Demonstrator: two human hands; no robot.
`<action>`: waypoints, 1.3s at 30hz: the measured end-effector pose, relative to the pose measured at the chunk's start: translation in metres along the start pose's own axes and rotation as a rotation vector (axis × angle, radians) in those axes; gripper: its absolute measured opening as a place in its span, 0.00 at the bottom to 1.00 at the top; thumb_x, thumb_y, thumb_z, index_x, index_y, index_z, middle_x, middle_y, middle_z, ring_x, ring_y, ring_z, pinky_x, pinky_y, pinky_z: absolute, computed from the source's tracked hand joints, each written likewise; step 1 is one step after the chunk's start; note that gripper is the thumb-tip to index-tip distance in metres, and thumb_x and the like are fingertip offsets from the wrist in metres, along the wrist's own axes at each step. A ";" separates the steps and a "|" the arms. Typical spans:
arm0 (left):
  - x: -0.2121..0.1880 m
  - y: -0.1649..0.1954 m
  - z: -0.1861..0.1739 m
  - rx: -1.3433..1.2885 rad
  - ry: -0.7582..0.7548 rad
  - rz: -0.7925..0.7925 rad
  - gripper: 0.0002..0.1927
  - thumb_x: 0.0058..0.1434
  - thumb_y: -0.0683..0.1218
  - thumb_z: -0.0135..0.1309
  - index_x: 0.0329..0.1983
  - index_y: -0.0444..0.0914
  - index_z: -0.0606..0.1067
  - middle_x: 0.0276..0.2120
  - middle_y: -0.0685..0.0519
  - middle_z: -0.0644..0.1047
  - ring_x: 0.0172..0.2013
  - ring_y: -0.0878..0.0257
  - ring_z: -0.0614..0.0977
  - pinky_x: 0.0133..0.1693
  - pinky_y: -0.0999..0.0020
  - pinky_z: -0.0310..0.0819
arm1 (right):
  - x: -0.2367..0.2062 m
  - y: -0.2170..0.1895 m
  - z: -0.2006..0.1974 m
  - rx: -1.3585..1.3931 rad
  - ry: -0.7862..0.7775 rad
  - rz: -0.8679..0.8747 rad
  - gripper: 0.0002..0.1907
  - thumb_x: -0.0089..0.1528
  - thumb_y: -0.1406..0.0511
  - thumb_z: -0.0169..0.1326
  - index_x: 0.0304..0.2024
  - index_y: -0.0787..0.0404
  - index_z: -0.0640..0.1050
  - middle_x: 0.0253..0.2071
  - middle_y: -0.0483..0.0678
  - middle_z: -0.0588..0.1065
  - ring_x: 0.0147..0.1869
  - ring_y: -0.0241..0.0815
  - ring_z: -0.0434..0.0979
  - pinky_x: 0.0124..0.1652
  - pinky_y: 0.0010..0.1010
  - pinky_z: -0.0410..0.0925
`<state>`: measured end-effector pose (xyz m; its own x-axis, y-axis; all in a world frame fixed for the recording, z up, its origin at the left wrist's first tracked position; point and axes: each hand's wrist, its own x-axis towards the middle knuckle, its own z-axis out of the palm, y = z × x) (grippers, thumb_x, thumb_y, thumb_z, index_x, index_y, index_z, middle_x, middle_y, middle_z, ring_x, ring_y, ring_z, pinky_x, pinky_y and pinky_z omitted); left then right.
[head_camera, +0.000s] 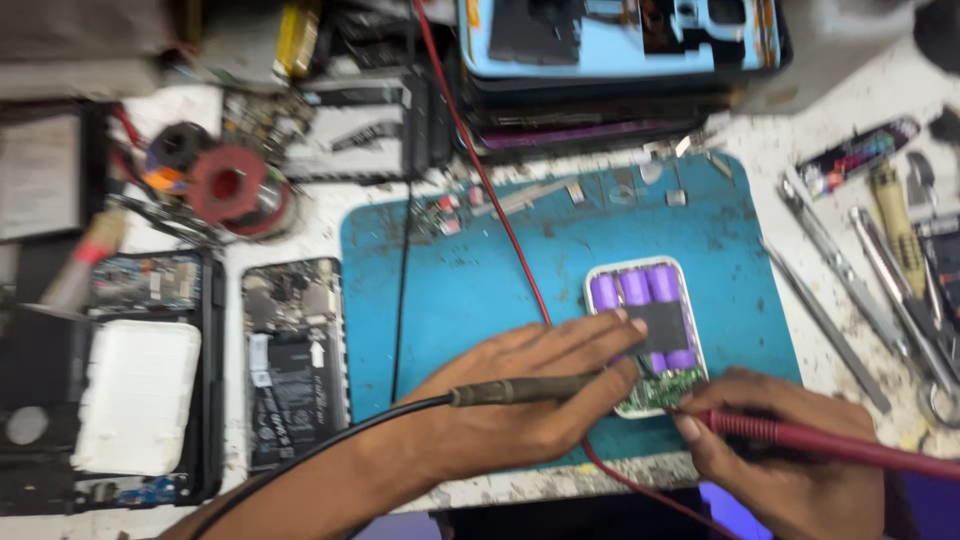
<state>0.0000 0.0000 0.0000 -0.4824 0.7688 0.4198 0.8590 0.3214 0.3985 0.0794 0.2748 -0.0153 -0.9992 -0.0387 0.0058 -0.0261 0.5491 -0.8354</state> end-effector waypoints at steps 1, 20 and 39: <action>-0.001 -0.002 0.001 -0.011 0.006 0.004 0.15 0.67 0.41 0.53 0.55 0.31 0.74 0.64 0.39 0.73 0.64 0.47 0.78 0.53 0.55 0.80 | 0.001 -0.005 0.000 0.002 0.014 0.005 0.10 0.51 0.70 0.67 0.35 0.64 0.83 0.33 0.47 0.83 0.32 0.32 0.82 0.34 0.21 0.74; -0.004 -0.011 0.038 -0.121 -0.060 -0.050 0.15 0.66 0.42 0.53 0.54 0.31 0.75 0.64 0.37 0.72 0.63 0.46 0.77 0.53 0.53 0.79 | 0.006 0.010 0.011 0.154 0.070 -0.116 0.11 0.54 0.72 0.67 0.37 0.69 0.79 0.34 0.53 0.80 0.34 0.40 0.84 0.35 0.23 0.75; 0.003 -0.017 0.044 -0.068 -0.024 -0.003 0.11 0.67 0.40 0.54 0.51 0.31 0.76 0.63 0.37 0.74 0.64 0.49 0.78 0.53 0.58 0.80 | 0.013 0.015 0.009 0.099 0.037 -0.153 0.09 0.56 0.70 0.66 0.35 0.67 0.79 0.32 0.51 0.80 0.35 0.40 0.85 0.36 0.26 0.77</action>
<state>-0.0081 0.0210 -0.0416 -0.4802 0.7813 0.3987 0.8433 0.2861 0.4550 0.0667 0.2750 -0.0331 -0.9843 -0.0837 0.1553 -0.1764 0.4539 -0.8734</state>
